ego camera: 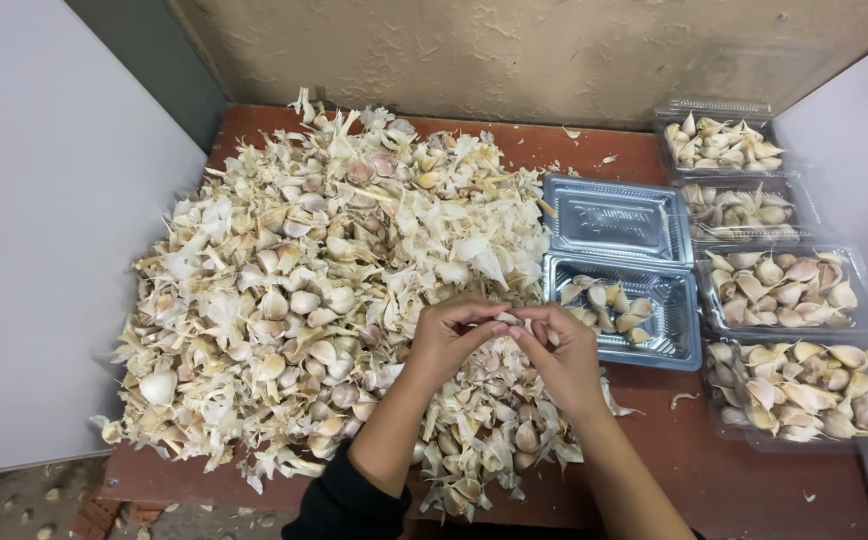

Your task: Sorting garlic cloves into plastic containers from a large pile of bulbs

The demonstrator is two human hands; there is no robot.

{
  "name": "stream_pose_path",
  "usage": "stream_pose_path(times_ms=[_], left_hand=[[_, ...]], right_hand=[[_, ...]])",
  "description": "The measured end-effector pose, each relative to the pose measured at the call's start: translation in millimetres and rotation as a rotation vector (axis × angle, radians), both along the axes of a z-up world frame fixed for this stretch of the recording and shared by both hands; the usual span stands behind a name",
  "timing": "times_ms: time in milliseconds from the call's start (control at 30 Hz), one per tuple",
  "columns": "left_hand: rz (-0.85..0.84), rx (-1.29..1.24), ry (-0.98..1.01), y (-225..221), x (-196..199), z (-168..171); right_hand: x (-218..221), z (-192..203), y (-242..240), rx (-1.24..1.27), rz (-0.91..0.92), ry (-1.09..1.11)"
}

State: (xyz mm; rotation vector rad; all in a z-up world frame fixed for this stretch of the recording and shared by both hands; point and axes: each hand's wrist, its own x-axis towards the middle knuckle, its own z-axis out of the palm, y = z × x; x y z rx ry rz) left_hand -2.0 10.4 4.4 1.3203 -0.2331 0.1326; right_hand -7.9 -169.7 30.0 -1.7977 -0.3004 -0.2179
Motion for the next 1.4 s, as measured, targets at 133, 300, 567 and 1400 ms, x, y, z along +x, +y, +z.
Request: stream_pose_path(times_ms=[133, 300, 567, 1400], left_hand=[[0.016, 0.019, -0.045, -0.4, 0.5, -1.1], [0.106, 0.153, -0.188, 1.3, 2.9, 3.4], [0.106, 0.085, -0.152, -1.2, 5.4, -9.8], [-0.067, -0.081, 0.039, -7.5, 0.3, -10.1]], right_hand=[[-0.9, -4.9, 0.2, -0.041, -0.017, -0.041], [0.9, -21.6, 2.6, -0.232, -0.075, -0.195], [-1.4, -22.7, 5.8, -0.161, -0.094, -0.142], [-2.9, -15.2, 5.0, -0.101, -0.116, -0.087]])
